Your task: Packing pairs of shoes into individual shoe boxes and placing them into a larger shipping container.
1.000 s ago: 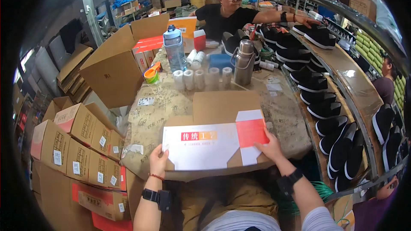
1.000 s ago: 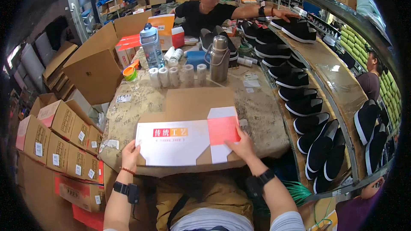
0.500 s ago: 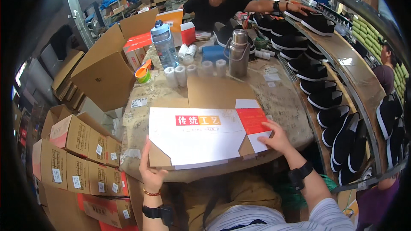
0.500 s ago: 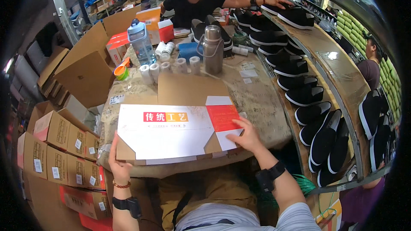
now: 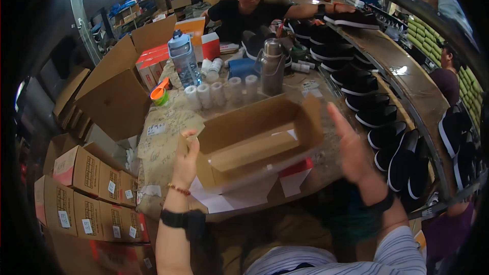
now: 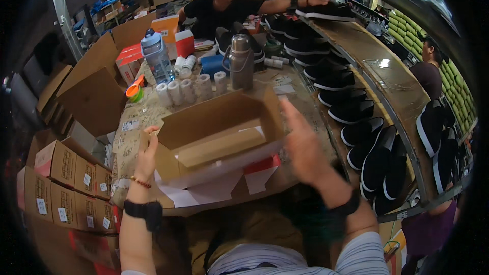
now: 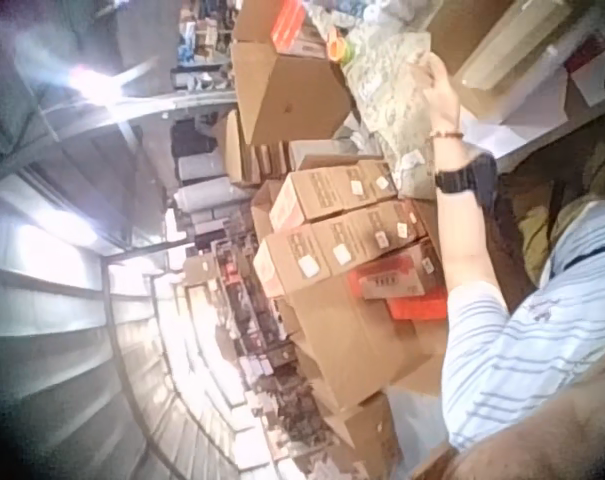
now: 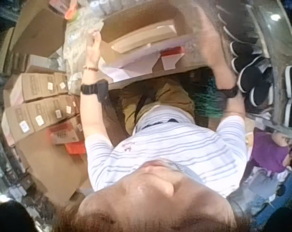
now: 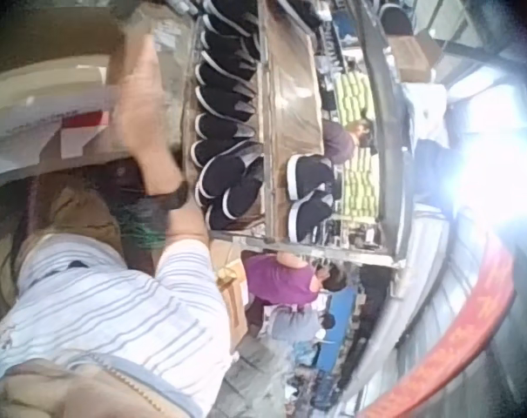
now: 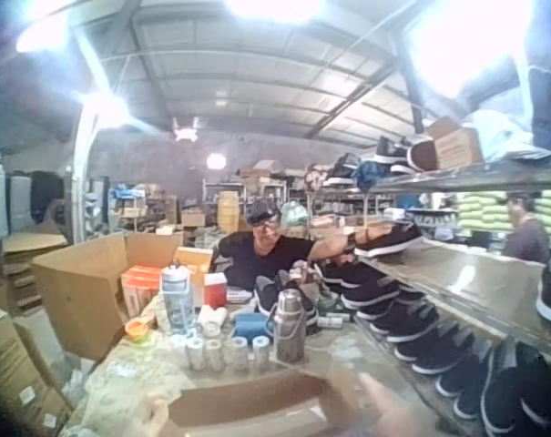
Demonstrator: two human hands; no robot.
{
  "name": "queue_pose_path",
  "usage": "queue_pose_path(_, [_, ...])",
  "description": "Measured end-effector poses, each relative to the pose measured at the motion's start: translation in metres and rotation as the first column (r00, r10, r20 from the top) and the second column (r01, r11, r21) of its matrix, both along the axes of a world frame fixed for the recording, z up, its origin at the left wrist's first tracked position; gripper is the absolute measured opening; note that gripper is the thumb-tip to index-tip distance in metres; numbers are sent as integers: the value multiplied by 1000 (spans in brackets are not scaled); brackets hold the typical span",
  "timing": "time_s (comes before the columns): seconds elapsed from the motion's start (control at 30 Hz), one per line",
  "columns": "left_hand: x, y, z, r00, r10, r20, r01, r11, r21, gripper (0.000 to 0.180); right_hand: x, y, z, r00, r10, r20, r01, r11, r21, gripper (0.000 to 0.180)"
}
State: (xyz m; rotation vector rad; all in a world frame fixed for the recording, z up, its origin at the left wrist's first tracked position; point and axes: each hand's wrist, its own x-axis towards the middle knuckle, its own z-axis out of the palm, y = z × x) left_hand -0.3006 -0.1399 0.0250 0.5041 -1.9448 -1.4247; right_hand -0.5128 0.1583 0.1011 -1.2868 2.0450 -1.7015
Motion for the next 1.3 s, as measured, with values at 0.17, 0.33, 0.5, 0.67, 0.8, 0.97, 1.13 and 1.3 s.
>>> queue_pose_path(0.17, [-23, -28, -9, 997, -78, 21, 74, 986, 148, 36, 0, -80, -47, 797, 88, -597, -14, 992, 128, 37])
queue_pose_path(0.33, [-37, 29, 15, 728, 418, 543, -59, 827, -559, 108, -20, -112, -87, 936, 229, -266, -200, 971, 130, 18])
queue_pose_path(0.5, [-52, 23, 0, 838, 288, 463, -26, 869, -494, 105, -101, -61, -73, 923, -385, -27, 342, 848, -405, 24])
queue_pose_path(0.67, [-13, -45, -68, 993, -118, -13, 104, 922, -372, 67, -60, -89, -99, 967, 11, -256, 57, 965, 257, 59])
queue_pose_path(0.8, [-38, 19, -12, 952, 226, 208, -70, 820, -568, 56, -85, -66, -68, 946, 211, -248, -61, 864, 500, 68])
queue_pose_path(0.97, [-44, 44, 11, 801, 393, 451, -17, 768, -640, 59, -60, -76, -84, 914, -53, -403, 240, 871, 429, 62])
queue_pose_path(1.13, [-31, 40, 23, 944, 329, -28, -265, 704, -659, 46, -58, -61, -51, 951, -143, -273, 204, 956, 210, 50])
queue_pose_path(1.3, [-39, 60, 45, 734, 316, 601, 99, 825, -556, 45, -89, -14, 27, 757, -35, -653, 500, 674, 543, 51])
